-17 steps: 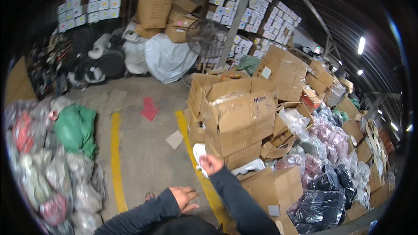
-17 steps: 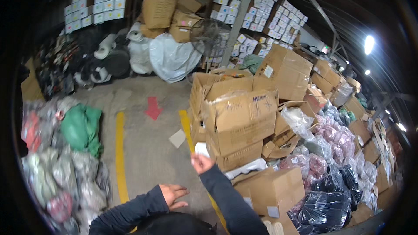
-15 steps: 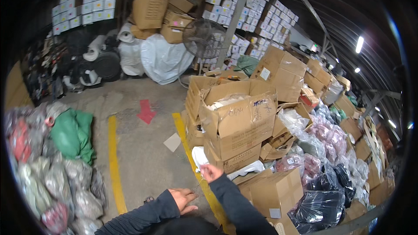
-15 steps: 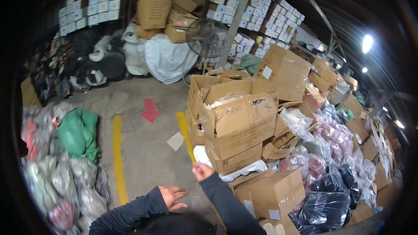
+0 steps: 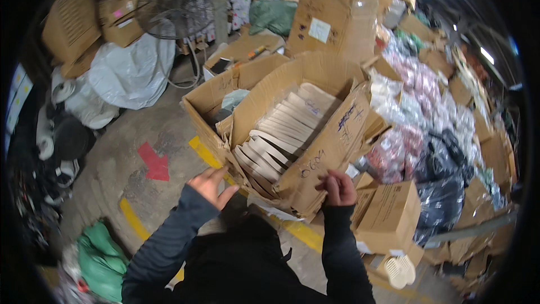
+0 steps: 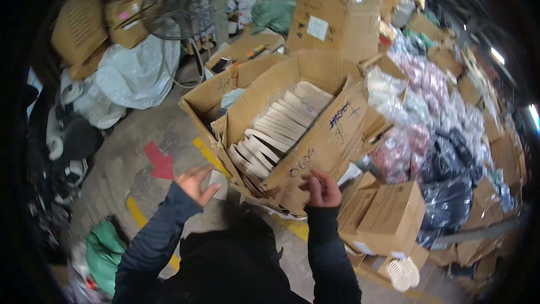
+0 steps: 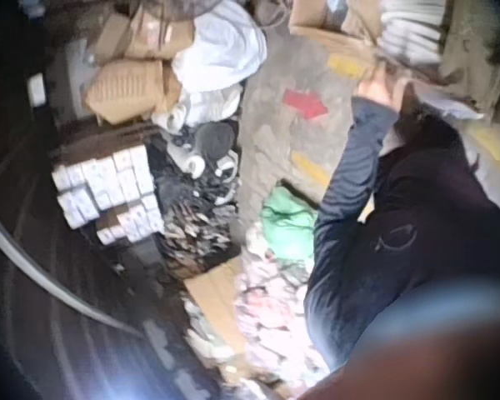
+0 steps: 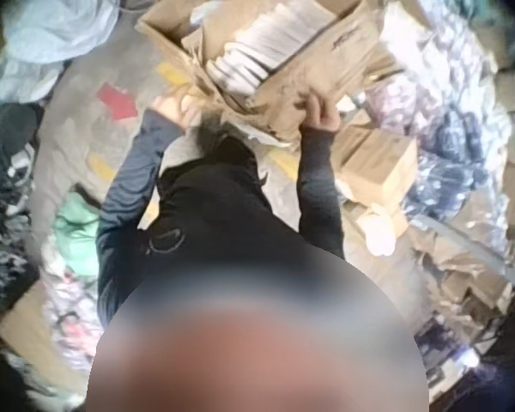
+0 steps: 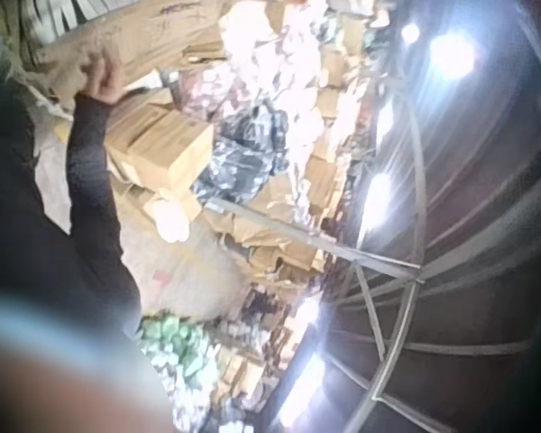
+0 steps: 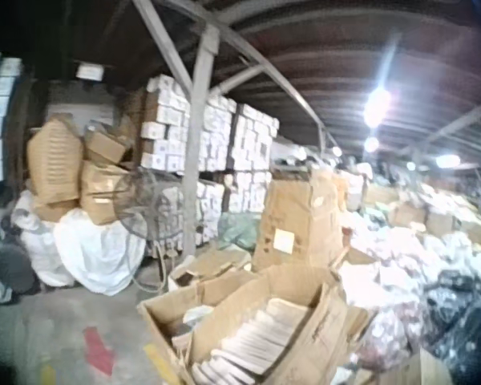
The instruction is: The person walks through a warehouse aisle and opens a cardboard box containing stacks of white shoe soles. They remove a plastic-wrapped bundle, separate individual soles, and inspect the tread patterns on both sides. The person then moves to another box and repeats the process with additional soles.
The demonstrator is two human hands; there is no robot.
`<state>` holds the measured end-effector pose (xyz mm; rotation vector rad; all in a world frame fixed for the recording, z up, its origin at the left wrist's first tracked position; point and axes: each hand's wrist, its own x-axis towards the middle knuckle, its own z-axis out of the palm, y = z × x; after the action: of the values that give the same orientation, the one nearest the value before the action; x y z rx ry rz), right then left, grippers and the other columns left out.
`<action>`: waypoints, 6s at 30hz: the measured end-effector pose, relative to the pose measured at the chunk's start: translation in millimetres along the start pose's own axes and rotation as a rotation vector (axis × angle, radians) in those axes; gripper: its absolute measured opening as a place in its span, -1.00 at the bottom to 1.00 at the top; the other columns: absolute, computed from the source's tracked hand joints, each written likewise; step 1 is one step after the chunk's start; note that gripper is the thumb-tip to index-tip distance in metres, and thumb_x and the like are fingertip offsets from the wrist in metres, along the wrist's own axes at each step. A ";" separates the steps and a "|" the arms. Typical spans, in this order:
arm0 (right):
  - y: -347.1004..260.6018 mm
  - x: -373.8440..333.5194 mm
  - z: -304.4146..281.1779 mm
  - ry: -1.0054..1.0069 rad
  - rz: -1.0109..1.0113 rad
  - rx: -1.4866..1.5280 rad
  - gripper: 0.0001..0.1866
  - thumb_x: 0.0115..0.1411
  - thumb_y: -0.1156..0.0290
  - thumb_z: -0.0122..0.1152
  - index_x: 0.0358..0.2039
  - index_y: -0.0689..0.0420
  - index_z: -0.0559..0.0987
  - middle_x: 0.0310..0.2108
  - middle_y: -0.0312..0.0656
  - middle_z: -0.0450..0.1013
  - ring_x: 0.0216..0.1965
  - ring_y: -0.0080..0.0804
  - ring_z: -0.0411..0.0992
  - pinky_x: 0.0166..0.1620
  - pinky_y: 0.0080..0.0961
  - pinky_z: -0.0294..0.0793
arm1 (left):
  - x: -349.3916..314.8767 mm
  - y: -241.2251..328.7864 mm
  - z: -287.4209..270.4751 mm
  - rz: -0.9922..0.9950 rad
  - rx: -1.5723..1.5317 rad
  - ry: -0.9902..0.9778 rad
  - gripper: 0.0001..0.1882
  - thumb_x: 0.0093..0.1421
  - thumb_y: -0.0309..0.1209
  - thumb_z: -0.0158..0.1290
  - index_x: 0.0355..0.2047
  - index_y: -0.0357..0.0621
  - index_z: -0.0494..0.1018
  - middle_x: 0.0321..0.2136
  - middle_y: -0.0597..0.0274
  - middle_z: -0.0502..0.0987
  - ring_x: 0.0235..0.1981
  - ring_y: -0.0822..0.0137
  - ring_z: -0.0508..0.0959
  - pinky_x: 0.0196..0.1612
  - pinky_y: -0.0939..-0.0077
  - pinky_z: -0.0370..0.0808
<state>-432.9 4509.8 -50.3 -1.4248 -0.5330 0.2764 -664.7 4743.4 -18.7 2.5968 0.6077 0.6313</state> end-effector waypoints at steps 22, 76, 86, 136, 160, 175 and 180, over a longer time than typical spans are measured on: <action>48.8 100.1 338.6 0.624 0.342 -0.583 -0.81 0.13 0.56 0.20 -0.21 0.21 0.58 -0.38 -0.12 0.54 -0.46 -0.44 0.52 -0.35 -0.53 0.51 | 339.9 -140.9 300.9 -0.117 -0.502 -0.517 -0.46 0.04 -0.26 0.24 -0.04 -0.33 0.40 -0.15 -0.19 0.51 -0.15 0.07 0.52 -0.01 0.27 0.43; -45.6 225.1 183.5 1.178 0.317 -0.941 -0.74 0.13 0.31 0.22 -0.30 0.22 0.69 -0.61 -0.24 0.53 -0.60 -0.56 0.45 -0.46 -0.58 0.49 | 481.2 -60.3 202.6 1.242 -0.072 -0.367 -0.64 0.10 -0.32 0.17 -0.08 -0.12 0.48 -0.16 -0.06 0.50 -0.05 -0.04 0.46 0.00 0.13 0.43; -44.9 230.1 194.0 1.193 0.121 -0.940 -0.78 0.17 0.38 0.12 -0.38 0.25 0.64 -0.65 -0.28 0.49 -0.64 -0.58 0.44 -0.53 -0.63 0.43 | 460.4 -77.9 210.0 1.091 -0.411 -0.547 -0.61 0.01 -0.55 0.18 -0.12 -0.12 0.39 -0.03 -0.13 0.36 -0.04 -0.14 0.44 0.00 0.13 0.44; -76.1 200.6 142.0 1.141 0.201 -0.330 -0.83 0.18 0.61 0.16 -0.20 0.36 0.55 -0.50 -0.20 0.51 -0.61 -0.64 0.43 -0.55 -0.72 0.43 | 449.0 8.3 201.7 0.788 -0.956 -0.476 -0.64 -0.12 -0.61 0.32 -0.43 -0.17 0.32 -0.70 0.23 0.33 -0.71 0.50 0.34 -0.56 0.65 0.37; 30.2 157.9 180.1 0.649 -0.065 -0.883 -0.69 -0.04 0.67 0.28 -0.25 0.27 0.45 0.01 0.11 0.42 -0.08 -0.04 0.50 -0.07 -0.35 0.54 | 439.1 58.6 200.0 1.347 -0.733 -0.440 -0.41 -0.01 -0.37 0.34 0.07 -0.06 0.47 -0.72 0.15 0.37 -0.78 0.39 0.26 -0.61 0.53 0.32; 30.4 131.3 221.8 0.587 -0.064 -0.845 -0.64 -0.07 0.40 0.33 -0.23 0.24 0.50 0.07 0.05 0.35 -0.01 0.03 0.39 0.12 -0.15 0.40 | 434.6 45.2 193.1 1.431 -0.504 -0.556 -0.30 -0.08 -0.34 0.34 0.12 -0.17 0.40 -0.52 0.13 0.57 -0.59 0.16 0.57 -0.57 0.41 0.46; 24.8 137.8 220.0 0.608 -0.057 -0.832 -0.64 -0.06 0.41 0.32 -0.22 0.24 0.50 0.07 0.04 0.35 -0.01 0.00 0.39 0.12 -0.18 0.40 | 437.5 46.7 193.6 1.439 -0.548 -0.525 -0.31 -0.09 -0.36 0.34 0.10 -0.18 0.41 -0.43 0.10 0.60 -0.56 0.18 0.58 -0.56 0.43 0.47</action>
<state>-423.3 4770.1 -37.0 -2.1710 -0.1700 -0.4813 -200.6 4868.0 -9.8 2.1067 -1.4804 0.3192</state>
